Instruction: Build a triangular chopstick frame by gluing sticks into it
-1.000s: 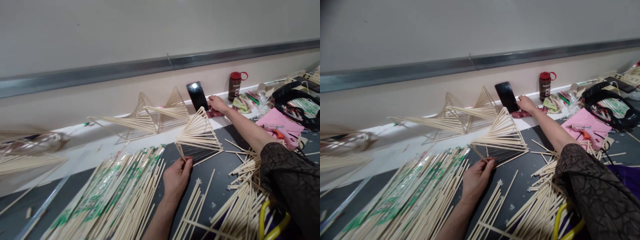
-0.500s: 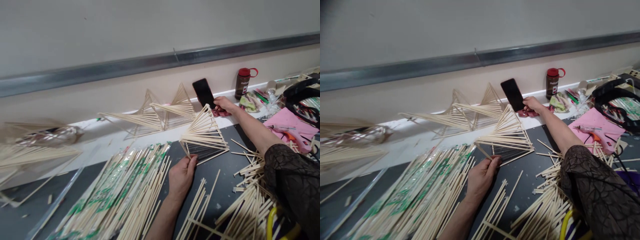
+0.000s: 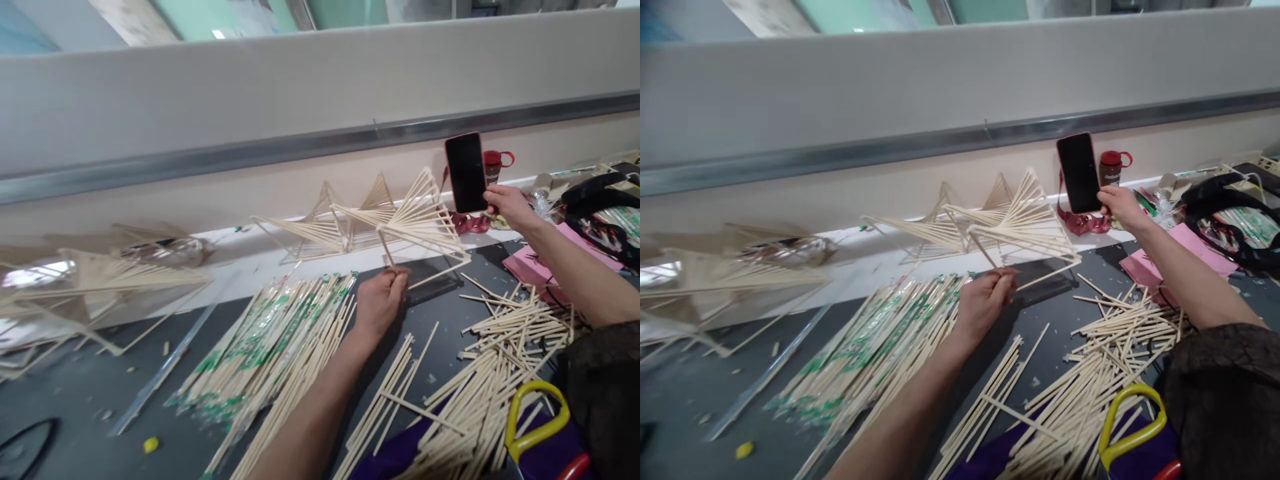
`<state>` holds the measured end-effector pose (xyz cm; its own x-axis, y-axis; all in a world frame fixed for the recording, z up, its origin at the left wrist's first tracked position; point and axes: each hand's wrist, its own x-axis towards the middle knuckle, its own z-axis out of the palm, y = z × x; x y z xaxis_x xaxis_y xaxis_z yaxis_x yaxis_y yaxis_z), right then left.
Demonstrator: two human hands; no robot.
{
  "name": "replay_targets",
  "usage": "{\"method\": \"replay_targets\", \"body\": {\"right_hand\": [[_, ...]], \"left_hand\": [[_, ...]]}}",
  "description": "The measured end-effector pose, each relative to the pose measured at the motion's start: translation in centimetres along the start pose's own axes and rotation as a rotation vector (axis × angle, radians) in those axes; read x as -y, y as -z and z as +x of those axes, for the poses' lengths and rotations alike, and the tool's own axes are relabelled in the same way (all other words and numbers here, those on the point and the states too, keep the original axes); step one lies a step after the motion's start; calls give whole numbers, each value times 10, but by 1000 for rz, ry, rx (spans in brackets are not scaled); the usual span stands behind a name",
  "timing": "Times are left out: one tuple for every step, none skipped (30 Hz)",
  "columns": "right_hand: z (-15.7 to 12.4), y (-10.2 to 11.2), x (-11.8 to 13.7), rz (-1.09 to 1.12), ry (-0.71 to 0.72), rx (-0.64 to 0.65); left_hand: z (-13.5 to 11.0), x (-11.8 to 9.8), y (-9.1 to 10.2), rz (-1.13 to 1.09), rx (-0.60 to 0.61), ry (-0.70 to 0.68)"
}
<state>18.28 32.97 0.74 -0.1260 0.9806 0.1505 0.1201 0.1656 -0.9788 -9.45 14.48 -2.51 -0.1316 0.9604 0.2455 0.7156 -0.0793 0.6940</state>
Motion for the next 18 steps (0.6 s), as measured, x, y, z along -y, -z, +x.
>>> {"method": "replay_targets", "body": {"right_hand": [[-7,8,1,17,4,-22],[-15,15,2,41,5,-47],[-22,21,2,58,6,-69],[-29,28,1,68,11,-87],[-36,33,0,72,15,-105],[-41,38,-2,70,19,-117],[-47,42,-4,67,21,-125],[-51,46,-6,65,20,-130],[-55,49,-8,63,17,-130],[-58,53,-10,62,13,-129],[-60,56,-11,60,8,-129],[-62,59,-13,57,4,-130],[-64,61,-14,52,2,-127],[-66,63,-15,42,2,-124],[-68,65,-16,29,4,-118],[-70,67,-17,15,6,-112],[-72,68,-17,3,5,-105],[-74,68,-17,-5,-2,-99]], "left_hand": [[6,-6,0,-18,-11,-3],[12,-12,0,-33,-32,-1],[19,-17,-2,-43,-43,-6],[25,-23,-3,-43,-55,-7],[33,-27,-6,-43,-61,-12],[40,-32,-10,-45,-62,-16],[48,-36,-15,-46,-62,-19],[55,-39,-20,-45,-61,-25],[63,-41,-26,-41,-61,-29],[71,-42,-32,-37,-61,-30],[79,-43,-39,-31,-60,-29],[87,-42,-46,-22,-60,-27],[94,-41,-53,-12,-59,-24],[101,-40,-59,-1,-59,-21],[107,-38,-65,9,-59,-17],[113,-36,-71,19,-59,-13],[119,-34,-76,28,-57,-10],[124,-32,-80,37,-55,-6]]}}
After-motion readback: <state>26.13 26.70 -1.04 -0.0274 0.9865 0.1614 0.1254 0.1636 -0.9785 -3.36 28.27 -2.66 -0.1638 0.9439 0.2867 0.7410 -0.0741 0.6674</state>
